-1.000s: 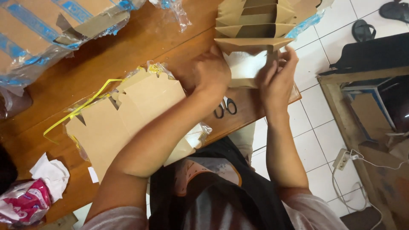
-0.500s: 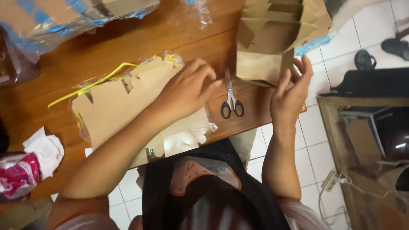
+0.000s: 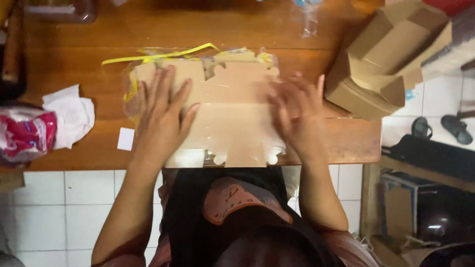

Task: The person folds flat cardboard pieces into small boxes by hand. They crease the flaps, fold the sides, and interlock tabs to form the box shape, then place the finished box on a stack.

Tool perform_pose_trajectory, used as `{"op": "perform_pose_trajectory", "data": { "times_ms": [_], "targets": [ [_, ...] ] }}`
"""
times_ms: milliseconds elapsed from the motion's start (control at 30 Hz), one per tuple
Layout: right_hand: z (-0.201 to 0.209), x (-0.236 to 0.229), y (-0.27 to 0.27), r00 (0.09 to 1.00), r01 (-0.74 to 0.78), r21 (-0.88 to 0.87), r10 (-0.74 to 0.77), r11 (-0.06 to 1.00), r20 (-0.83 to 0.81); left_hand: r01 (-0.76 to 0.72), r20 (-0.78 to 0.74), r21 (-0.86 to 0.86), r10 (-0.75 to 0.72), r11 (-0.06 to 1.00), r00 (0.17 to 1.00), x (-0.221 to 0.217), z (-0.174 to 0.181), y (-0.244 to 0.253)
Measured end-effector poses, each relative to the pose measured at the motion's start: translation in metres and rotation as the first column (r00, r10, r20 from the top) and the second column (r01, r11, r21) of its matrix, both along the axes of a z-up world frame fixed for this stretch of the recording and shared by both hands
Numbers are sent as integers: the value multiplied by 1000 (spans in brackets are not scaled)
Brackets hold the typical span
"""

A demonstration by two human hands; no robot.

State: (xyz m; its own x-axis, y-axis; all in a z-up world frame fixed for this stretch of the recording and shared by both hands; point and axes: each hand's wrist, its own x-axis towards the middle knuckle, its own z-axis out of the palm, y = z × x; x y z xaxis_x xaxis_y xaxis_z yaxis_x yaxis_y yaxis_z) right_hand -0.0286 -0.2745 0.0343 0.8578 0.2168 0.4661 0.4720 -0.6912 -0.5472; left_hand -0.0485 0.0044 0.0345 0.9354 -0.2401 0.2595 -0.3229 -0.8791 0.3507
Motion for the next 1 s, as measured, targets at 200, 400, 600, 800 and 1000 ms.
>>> {"op": "perform_pose_trajectory", "data": {
  "times_ms": [200,400,600,800,1000],
  "targets": [
    [-5,-4,71,908,-418,-62,413,907,-73,-140,-76,-113,132,984,988,-15,-27,49],
    [6,-30,119,802,-596,-259,579,760,-146,-36,34,-236,46,971,998,-21,-25,65],
    [20,-28,102,811,-584,-358,537,729,-230,231,-50,-229,-248,946,967,-51,-27,60],
    [13,-39,92,841,-528,-451,517,720,-160,215,-41,-168,-224,962,974,-54,-35,56],
    [17,-47,82,832,-555,-336,510,761,-220,335,30,-123,-334,934,942,-61,-11,57]
  ]
}}
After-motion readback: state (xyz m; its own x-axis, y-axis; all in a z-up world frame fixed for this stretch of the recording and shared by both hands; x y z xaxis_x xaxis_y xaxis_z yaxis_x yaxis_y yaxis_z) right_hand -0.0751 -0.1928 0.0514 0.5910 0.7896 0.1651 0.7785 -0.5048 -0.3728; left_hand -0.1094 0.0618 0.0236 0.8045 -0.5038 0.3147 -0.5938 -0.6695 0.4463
